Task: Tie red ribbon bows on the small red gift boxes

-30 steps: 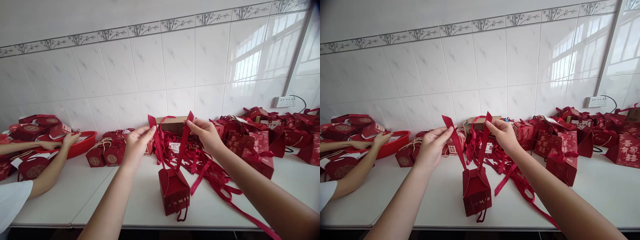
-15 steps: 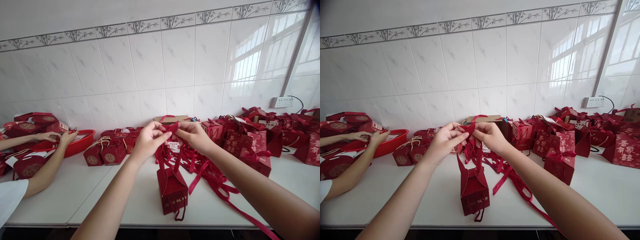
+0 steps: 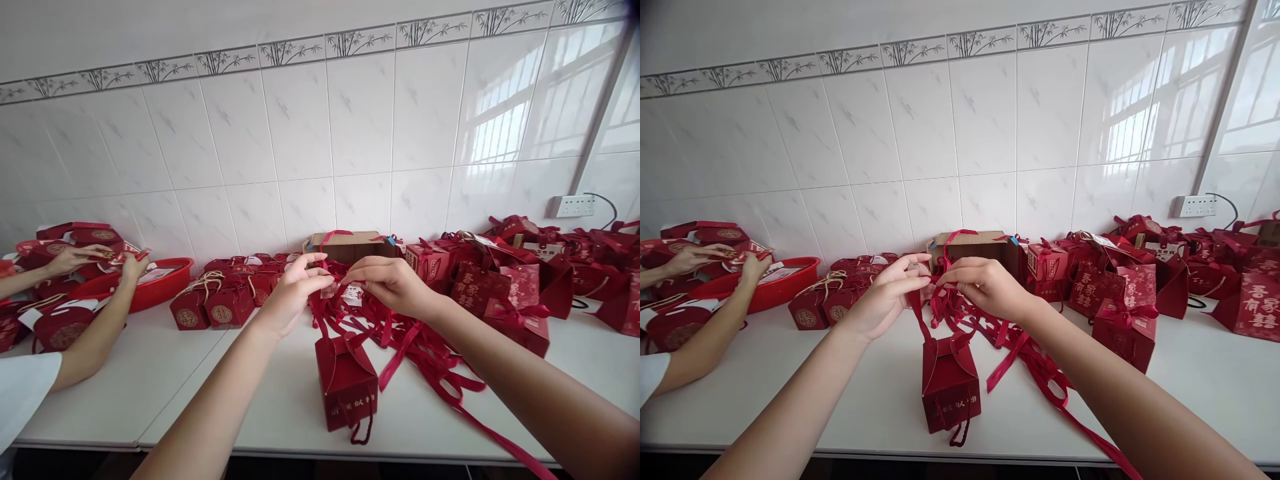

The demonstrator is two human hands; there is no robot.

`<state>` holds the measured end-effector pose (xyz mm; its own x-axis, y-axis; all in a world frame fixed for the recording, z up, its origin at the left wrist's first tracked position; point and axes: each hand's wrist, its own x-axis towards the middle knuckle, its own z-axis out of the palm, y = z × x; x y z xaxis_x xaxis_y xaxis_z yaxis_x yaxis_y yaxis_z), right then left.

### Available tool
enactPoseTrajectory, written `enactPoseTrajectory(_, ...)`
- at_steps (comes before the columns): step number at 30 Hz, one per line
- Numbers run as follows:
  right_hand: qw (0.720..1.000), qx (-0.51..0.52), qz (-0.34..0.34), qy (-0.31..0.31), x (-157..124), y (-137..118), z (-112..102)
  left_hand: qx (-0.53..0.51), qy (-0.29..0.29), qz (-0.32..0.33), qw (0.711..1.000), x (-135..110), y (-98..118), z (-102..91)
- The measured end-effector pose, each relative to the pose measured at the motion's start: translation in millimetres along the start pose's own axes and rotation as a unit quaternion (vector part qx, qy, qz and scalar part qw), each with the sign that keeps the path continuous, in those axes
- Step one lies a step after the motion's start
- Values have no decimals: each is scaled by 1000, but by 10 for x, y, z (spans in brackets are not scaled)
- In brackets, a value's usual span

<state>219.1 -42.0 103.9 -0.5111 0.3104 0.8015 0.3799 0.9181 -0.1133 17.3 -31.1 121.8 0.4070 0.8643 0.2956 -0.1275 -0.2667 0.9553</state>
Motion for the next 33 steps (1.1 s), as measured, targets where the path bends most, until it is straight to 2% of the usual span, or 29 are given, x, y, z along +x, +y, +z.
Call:
enactPoseTrajectory(3, 982, -181, -61, 4, -48, 18, 5, -57, -17, -30, 998, 11, -21, 4)
enactPoseTrajectory(5, 968, -241, -69, 16, -66, 19, 43, -48, -25, -24, 998, 6, -41, 21)
enactPoseTrajectory(8, 972, -222, -49, 64, -100, 9, 128, 106, 31, 67, 992, -33, -86, 48)
enactPoseTrajectory(9, 977, -193, -32, 87, -124, 3, 153, 187, 61, 116, 974, -53, -104, 48)
enactPoseTrajectory(10, 981, -161, -10, 109, -160, -5, 172, 269, 92, 168, 944, -76, -120, 37)
enactPoseTrajectory(12, 982, -116, 47, 139, -277, -22, 179, 400, 155, 253, 867, -133, -149, -31)
enactPoseTrajectory(13, 981, -108, 82, 140, -361, -28, 165, 443, 185, 273, 834, -168, -163, -94)
enactPoseTrajectory(15, 973, -115, 163, 118, -582, -28, 107, 495, 230, 257, 798, -261, -203, -285)
enactPoseTrajectory(17, 958, -136, 244, 59, -861, -5, 25, 527, 236, 193, 793, -391, -282, -550)
enactPoseTrajectory(19, 931, -175, 320, -21, -1164, 44, -53, 564, 235, 146, 778, -548, -425, -848)
enactPoseTrajectory(22, 859, -233, 434, -137, -1555, 139, -122, 590, 200, 70, 780, -777, -740, -1221)
enactPoseTrajectory(24, 819, -240, 484, -192, -1703, 187, -126, 584, 180, 16, 791, -878, -954, -1339)
enactPoseTrajectory(25, 808, -236, 497, -210, -1733, 200, -119, 579, 160, -12, 799, -905, -1040, -1349)
enactPoseTrajectory(26, 807, -233, 499, -214, -1735, 205, -106, 578, 139, -37, 803, -915, -1106, -1328)
enactPoseTrajectory(28, 821, -234, 485, -191, -1663, 191, -69, 590, 114, -61, 797, -892, -1168, -1209)
enactPoseTrajectory(30, 843, -233, 462, -144, -1522, 148, -15, 596, 123, -39, 793, -831, -1149, -1024)
enactPoseTrajectory(31, 858, -216, 450, -122, -1440, 117, 21, 580, 132, -18, 804, -796, -1121, -921)
enactPoseTrajectory(33, 885, -138, 434, -100, -1276, 46, 116, 498, 122, 8, 858, -732, -1059, -713)
